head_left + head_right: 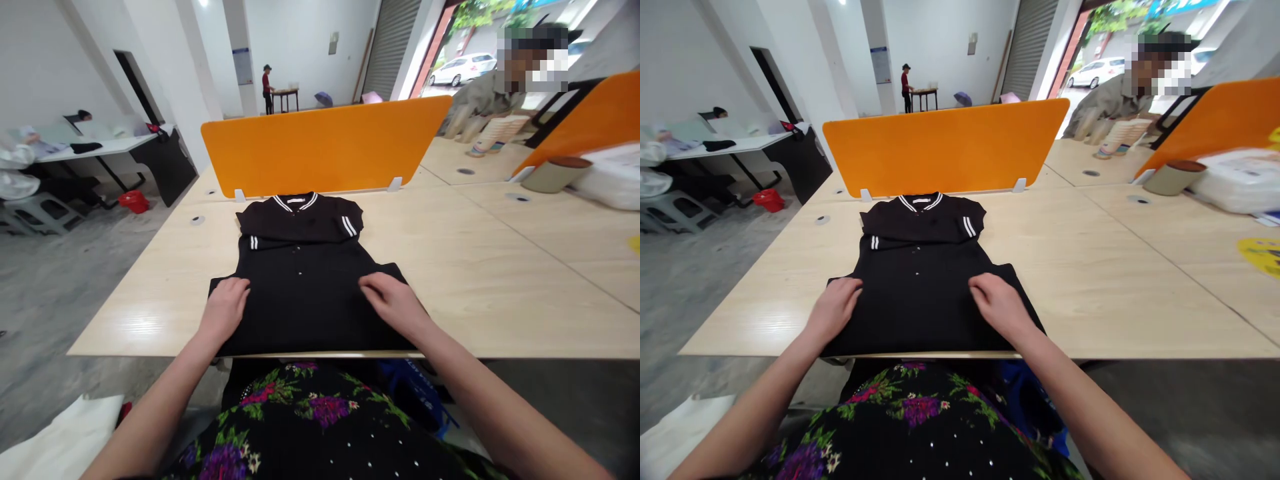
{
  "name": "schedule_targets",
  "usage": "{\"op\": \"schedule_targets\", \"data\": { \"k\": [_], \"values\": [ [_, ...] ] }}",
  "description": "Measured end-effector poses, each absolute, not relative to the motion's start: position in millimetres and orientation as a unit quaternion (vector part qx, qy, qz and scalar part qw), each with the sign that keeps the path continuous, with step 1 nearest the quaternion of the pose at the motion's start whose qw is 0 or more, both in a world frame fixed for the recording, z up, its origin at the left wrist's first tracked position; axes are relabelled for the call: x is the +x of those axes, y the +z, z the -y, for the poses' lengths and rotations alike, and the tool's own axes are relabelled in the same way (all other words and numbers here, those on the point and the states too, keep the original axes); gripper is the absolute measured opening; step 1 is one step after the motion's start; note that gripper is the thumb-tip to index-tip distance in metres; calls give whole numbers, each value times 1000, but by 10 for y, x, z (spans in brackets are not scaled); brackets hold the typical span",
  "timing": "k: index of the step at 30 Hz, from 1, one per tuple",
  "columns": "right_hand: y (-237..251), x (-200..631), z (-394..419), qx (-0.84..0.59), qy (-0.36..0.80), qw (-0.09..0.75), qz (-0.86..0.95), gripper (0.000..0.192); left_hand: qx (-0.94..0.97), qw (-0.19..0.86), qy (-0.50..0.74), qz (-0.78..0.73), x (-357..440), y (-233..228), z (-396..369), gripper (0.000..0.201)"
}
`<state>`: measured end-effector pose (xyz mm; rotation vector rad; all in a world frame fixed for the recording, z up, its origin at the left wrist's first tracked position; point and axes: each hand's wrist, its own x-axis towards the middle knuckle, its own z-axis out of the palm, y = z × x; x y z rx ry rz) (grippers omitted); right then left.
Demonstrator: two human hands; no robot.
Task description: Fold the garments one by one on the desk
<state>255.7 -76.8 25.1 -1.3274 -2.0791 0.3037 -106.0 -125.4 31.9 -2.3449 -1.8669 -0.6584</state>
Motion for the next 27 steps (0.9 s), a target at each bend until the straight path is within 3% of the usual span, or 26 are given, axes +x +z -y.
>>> {"op": "schedule_targets", "data": {
  "k": [4,10,14,18,22,27],
  "values": [
    [299,1872,361,-416,199,271,845,23,-798,37,-128,587,-807,163,915,27],
    [192,1070,-69,-422,227,214,851,20,-773,99,-71,623,-839,104,847,24],
    [142,773,-145,-440,222,153,856,20,-781,93,-26,617,-923,226,817,29],
    [110,725,-151,-449,235,151,849,9,-783,87,-2,616,-1004,288,756,34],
    [118,851,-184,-433,323,184,821,8,-777,17,-53,628,-1129,329,730,32],
    [182,1000,-231,-441,457,119,763,15,-770,-94,-156,611,-1274,383,755,27]
  ]
}}
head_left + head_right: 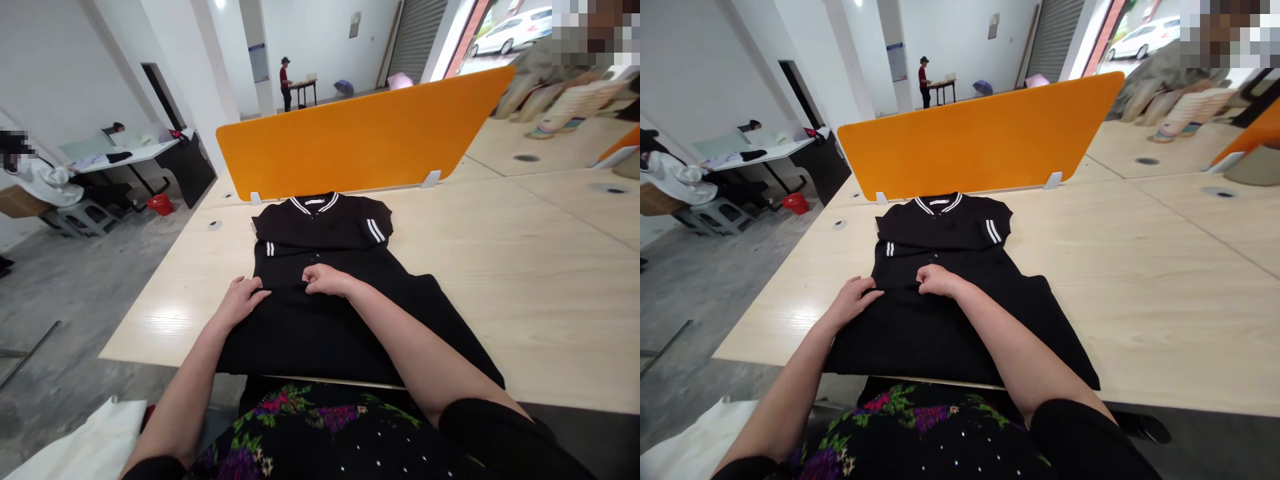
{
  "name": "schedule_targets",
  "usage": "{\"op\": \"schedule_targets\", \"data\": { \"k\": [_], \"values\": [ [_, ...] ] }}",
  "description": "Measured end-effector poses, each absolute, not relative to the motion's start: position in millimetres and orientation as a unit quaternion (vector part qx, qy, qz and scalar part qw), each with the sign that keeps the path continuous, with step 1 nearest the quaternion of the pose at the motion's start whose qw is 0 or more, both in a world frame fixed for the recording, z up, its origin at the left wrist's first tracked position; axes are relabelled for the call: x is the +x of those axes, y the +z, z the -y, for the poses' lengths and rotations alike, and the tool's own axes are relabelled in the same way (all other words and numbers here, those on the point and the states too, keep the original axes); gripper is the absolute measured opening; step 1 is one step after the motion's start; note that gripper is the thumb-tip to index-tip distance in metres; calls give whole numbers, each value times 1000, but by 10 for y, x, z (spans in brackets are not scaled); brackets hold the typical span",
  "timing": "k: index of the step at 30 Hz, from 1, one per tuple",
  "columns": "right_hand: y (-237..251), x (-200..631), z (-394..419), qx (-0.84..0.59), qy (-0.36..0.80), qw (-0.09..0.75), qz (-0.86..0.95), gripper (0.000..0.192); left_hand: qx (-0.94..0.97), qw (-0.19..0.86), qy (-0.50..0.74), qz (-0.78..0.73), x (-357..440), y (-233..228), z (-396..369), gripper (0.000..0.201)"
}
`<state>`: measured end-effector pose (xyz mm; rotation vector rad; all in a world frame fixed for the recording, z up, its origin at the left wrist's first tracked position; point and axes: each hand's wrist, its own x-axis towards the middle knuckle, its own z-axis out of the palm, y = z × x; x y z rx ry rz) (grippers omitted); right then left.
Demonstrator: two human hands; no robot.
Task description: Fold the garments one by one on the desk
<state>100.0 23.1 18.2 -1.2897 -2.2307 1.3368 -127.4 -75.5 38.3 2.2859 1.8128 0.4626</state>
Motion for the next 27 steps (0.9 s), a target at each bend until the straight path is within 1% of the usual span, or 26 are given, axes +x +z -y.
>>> {"op": "schedule_targets", "data": {
  "k": [4,8,10,12,13,15,16,18,21,23,25,27],
  "values": [
    [271,1099,-248,-416,467,97,774,11,776,100,153,-604,-1365,400,788,21],
    [357,1172,-268,-366,450,83,810,15,767,84,127,-623,-1518,393,801,22],
    [357,1156,-258,-357,404,126,833,11,760,80,154,-626,-1600,370,794,23],
    [317,1106,-233,-368,315,193,853,11,752,69,187,-629,-1660,328,776,22],
    [286,1075,-219,-374,267,211,863,13,748,60,197,-631,-1680,300,764,22],
    [220,1020,-198,-374,199,212,881,14,740,44,207,-638,-1705,240,738,22],
    [192,1000,-193,-371,189,203,886,11,736,40,210,-642,-1715,213,725,24],
    [158,978,-194,-359,209,192,889,4,730,49,217,-646,-1739,177,707,27],
    [159,972,-203,-343,253,177,887,29,718,95,229,-650,-1805,178,704,30],
    [169,968,-202,-337,268,154,889,39,710,130,248,-646,-1853,211,725,30],
    [170,962,-193,-329,280,140,891,38,697,171,285,-635,-1881,262,761,30],
    [162,958,-181,-312,306,151,887,35,664,241,326,-628,-1875,328,805,32]
  ]
}}
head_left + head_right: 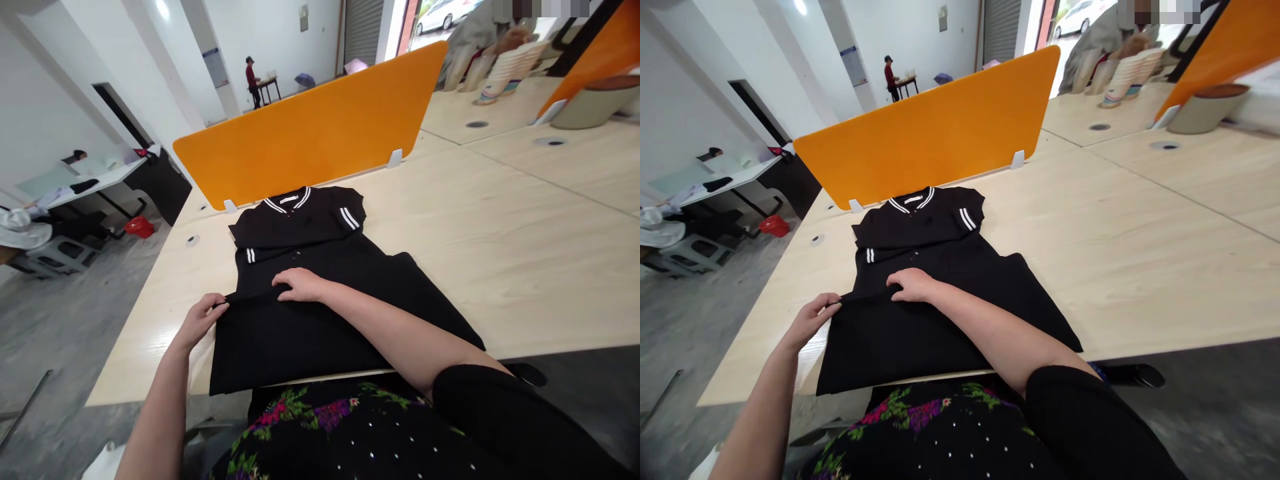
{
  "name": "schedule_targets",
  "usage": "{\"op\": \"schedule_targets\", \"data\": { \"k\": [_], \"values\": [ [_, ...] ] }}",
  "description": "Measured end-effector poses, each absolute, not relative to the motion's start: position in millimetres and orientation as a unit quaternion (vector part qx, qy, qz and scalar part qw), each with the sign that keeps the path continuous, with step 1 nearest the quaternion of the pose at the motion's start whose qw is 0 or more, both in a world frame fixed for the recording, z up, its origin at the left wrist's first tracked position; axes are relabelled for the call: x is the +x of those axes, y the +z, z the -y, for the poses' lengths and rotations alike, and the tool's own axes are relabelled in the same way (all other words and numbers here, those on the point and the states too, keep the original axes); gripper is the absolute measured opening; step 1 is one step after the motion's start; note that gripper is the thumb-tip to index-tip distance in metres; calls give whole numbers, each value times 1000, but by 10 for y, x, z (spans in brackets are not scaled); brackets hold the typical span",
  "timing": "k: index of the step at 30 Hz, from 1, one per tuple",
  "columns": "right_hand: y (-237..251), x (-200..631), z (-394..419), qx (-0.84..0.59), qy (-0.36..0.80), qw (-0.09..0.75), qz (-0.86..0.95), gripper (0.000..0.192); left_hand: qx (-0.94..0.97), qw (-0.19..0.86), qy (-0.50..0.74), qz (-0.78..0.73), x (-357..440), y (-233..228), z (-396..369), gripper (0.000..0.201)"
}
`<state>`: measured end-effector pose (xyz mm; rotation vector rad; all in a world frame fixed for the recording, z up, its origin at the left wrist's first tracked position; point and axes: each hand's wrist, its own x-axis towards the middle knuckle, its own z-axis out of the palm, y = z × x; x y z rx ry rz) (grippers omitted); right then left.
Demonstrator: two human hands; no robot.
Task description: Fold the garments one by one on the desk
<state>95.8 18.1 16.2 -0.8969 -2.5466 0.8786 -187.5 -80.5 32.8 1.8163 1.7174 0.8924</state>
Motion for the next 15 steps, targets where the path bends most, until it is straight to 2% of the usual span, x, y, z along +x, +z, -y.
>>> {"op": "schedule_targets", "data": {
  "k": [3,6,10,15],
  "values": [
    [148,960,-173,-267,370,183,871,37,591,349,367,-629,-1823,438,856,34],
    [150,960,-180,-250,390,180,868,31,574,365,369,-633,-1779,520,861,34],
    [163,946,-202,-276,381,180,864,9,613,276,309,-673,-1803,527,826,33],
    [185,940,-207,-280,369,216,860,13,693,113,271,-659,-1851,455,801,28]
  ]
}}
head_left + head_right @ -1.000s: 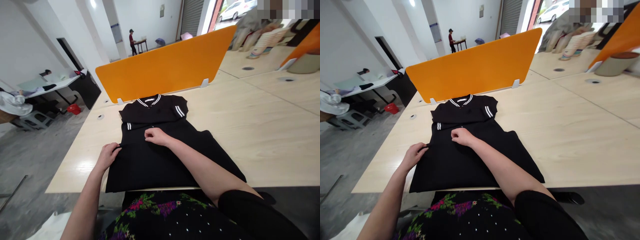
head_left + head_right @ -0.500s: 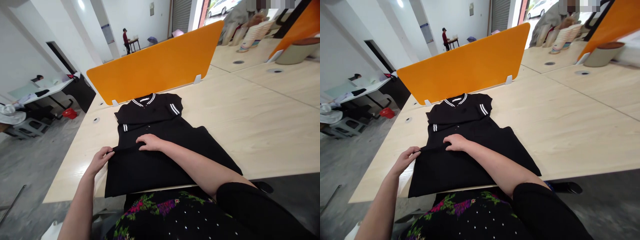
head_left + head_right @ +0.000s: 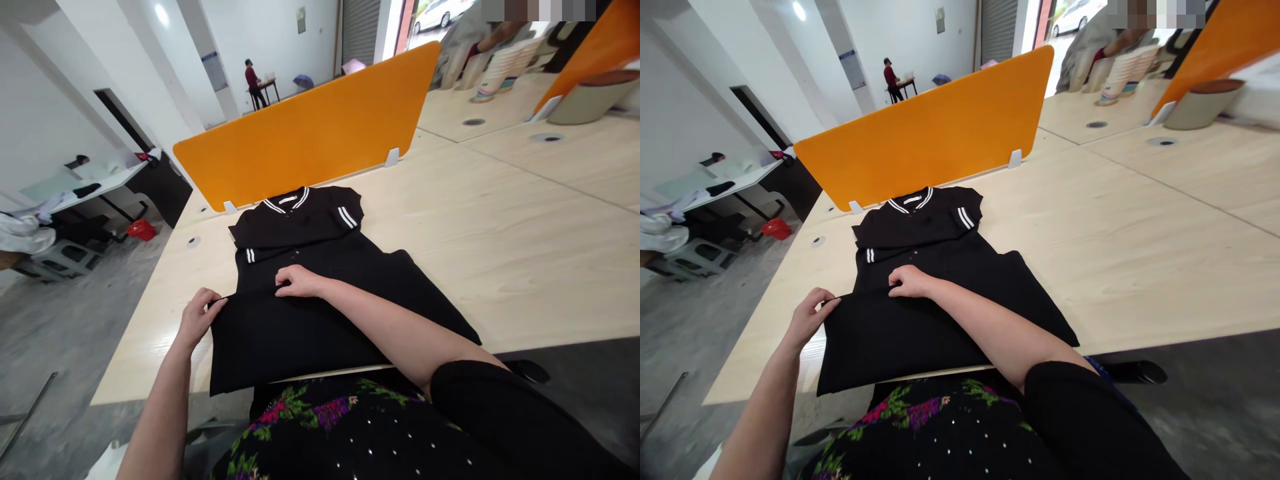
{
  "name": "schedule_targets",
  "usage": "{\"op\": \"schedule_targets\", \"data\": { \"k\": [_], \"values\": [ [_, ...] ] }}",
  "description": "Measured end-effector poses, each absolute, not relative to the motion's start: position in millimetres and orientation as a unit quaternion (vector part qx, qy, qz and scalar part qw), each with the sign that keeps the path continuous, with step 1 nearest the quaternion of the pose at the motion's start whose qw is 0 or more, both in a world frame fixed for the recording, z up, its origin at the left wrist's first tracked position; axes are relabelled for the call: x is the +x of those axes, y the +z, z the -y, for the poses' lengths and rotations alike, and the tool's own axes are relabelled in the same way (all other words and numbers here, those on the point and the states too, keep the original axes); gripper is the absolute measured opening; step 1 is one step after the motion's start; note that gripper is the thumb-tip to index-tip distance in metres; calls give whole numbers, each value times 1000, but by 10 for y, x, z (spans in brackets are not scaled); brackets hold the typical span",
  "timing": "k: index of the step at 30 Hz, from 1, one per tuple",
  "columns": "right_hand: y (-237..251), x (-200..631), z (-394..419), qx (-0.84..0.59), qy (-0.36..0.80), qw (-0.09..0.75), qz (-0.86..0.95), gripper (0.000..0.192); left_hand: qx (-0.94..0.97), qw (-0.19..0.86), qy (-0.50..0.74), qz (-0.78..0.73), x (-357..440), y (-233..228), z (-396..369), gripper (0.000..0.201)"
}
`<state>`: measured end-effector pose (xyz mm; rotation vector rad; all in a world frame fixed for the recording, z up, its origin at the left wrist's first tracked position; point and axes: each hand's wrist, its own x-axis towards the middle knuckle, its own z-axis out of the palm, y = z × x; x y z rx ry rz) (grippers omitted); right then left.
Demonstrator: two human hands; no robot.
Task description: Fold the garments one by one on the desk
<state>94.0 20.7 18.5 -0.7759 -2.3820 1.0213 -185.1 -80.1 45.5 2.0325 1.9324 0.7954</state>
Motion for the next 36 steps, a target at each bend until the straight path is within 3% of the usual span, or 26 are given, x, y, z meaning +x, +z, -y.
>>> {"op": "schedule_targets", "data": {
  "k": [10,20,24,31,36],
  "values": [
    [59,900,-211,-242,267,233,903,13,642,179,289,-687,-1772,385,786,36],
    [34,889,-316,-239,368,217,872,14,620,292,418,-597,-1752,505,894,30],
    [64,908,-295,-240,429,247,835,18,622,226,381,-646,-1767,497,921,35],
    [138,915,-222,-264,427,257,826,21,625,288,269,-674,-1869,403,981,38],
    [185,937,-196,-236,462,295,803,22,567,243,412,-671,-1856,483,1052,35]
  ]
}}
